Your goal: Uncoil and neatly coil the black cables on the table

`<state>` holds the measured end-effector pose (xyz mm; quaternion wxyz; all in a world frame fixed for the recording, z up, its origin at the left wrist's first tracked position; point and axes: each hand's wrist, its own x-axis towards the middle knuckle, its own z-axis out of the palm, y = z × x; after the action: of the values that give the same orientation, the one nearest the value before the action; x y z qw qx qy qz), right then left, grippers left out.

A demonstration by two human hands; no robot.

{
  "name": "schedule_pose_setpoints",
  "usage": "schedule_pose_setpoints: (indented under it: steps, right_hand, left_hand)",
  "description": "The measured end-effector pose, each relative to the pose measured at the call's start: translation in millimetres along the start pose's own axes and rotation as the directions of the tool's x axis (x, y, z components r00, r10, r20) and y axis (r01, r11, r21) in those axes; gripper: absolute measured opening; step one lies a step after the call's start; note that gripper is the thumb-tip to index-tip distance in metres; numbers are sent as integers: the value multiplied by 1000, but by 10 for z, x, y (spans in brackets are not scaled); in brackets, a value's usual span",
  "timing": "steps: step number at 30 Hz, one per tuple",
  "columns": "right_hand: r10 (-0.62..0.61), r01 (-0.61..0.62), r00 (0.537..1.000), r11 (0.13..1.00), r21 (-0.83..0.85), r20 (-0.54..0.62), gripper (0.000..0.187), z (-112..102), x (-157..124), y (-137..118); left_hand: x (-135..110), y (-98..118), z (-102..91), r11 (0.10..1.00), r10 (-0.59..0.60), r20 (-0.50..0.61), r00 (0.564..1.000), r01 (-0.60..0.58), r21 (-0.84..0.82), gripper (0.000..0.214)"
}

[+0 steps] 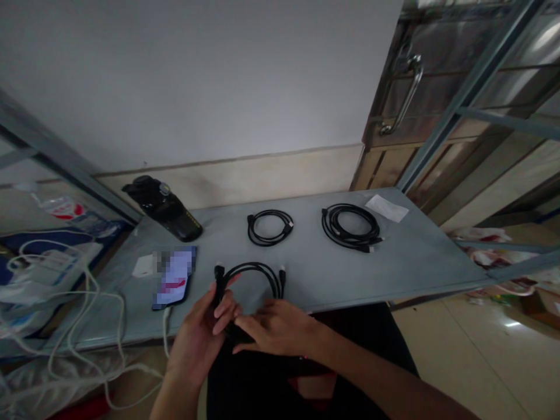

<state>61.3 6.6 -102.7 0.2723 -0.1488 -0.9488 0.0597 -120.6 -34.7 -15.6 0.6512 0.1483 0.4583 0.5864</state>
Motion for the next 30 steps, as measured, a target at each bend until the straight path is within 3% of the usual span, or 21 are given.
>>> schedule_pose_setpoints:
  steps: [4,7,11,14,17,19,27,30]
  right_hand:
    - [-12,7,999,993,-116,-47,62,-227,66,490]
    - [-22,9,998,973,-231,-51,49,-477,236,1034]
    - [60,-62,998,960,-272,-15,50,-557,412,1717]
    - [166,-160,986,964,-211,11,53,-421,390,1980]
    - [206,-203,978,973,-106,21,52,-293,310,2045]
    - [212,-210,977,976,-50,26,50,-266,282,2050]
    - [267,-268,963,963,-18,-18,44,-323,289,2093]
    - [306,-306,952,952,-11,-23,47,-338,277,2086]
  left_hand:
    - [319,131,328,980,120,113,986,-136,142,45]
    - [874,226,557,895,282,181,942,-327,302,44]
    - [1803,261,678,658,531,242,812,-576,486,34]
    - [2261,207,621,434,616,282,735,-615,658,37]
    - [2400,141,514,235,666,342,663,-622,747,35]
    - [2399,116,462,169,689,357,630,-619,767,34]
    - [2516,37,386,160,679,271,683,-498,852,23]
    - [2573,19,326,131,710,273,649,-503,854,23]
